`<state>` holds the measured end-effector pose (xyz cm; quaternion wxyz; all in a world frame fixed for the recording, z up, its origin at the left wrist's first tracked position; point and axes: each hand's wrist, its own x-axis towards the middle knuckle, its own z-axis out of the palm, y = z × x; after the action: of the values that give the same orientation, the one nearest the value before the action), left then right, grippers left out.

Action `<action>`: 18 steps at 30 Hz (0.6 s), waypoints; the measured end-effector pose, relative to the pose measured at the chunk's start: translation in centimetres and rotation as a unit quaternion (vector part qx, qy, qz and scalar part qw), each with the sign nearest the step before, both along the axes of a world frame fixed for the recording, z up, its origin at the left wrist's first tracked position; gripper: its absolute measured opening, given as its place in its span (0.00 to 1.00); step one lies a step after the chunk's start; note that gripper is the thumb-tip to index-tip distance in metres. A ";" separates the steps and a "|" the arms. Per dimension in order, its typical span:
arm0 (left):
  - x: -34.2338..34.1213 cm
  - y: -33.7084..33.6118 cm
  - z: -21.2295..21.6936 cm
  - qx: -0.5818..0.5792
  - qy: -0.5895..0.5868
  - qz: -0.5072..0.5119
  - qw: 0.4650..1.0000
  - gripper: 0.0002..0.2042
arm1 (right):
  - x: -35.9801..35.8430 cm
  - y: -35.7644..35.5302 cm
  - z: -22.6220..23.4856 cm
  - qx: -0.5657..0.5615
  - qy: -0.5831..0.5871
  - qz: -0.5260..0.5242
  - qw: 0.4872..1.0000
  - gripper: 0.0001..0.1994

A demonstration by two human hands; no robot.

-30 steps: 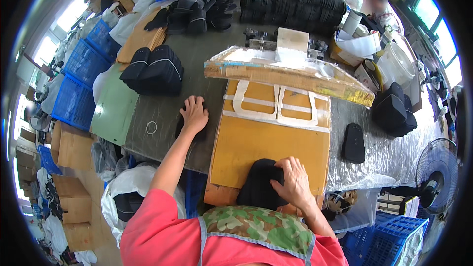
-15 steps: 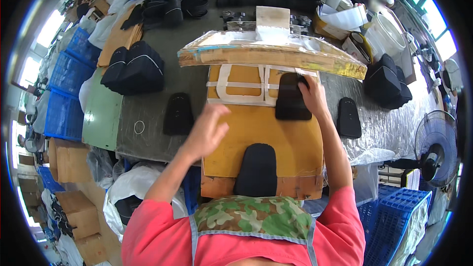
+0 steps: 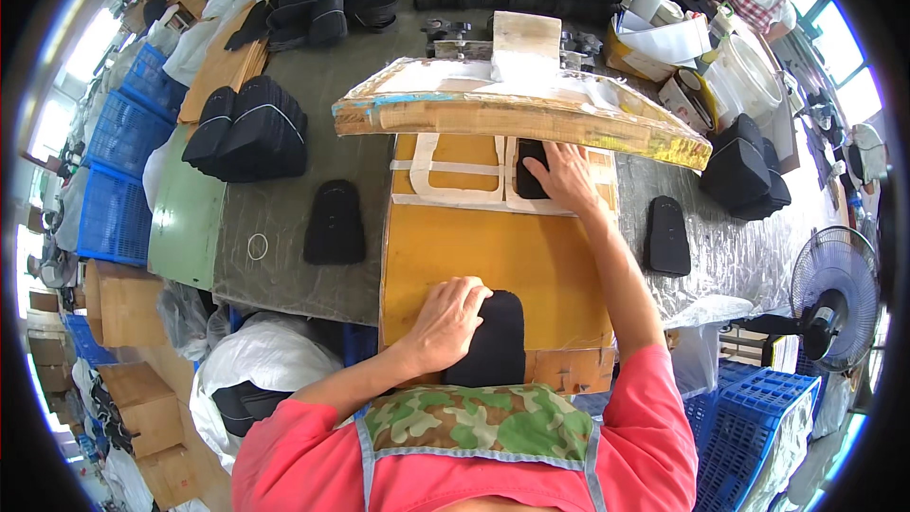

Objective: Applying a white substance to shoe component pieces using a manual screen printing press and squeegee.

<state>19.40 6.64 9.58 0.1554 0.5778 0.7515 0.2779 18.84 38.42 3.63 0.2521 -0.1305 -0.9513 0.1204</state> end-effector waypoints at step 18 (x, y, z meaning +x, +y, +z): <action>-0.1 -0.2 -1.5 0.054 -0.006 0.017 0.998 0.22 | -1.5 0.3 -0.5 -0.021 -0.087 0.010 0.996 0.37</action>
<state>19.33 6.45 8.11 0.1234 0.5707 0.7444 0.3240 17.38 38.77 3.17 0.1643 -0.1363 -0.9681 0.1311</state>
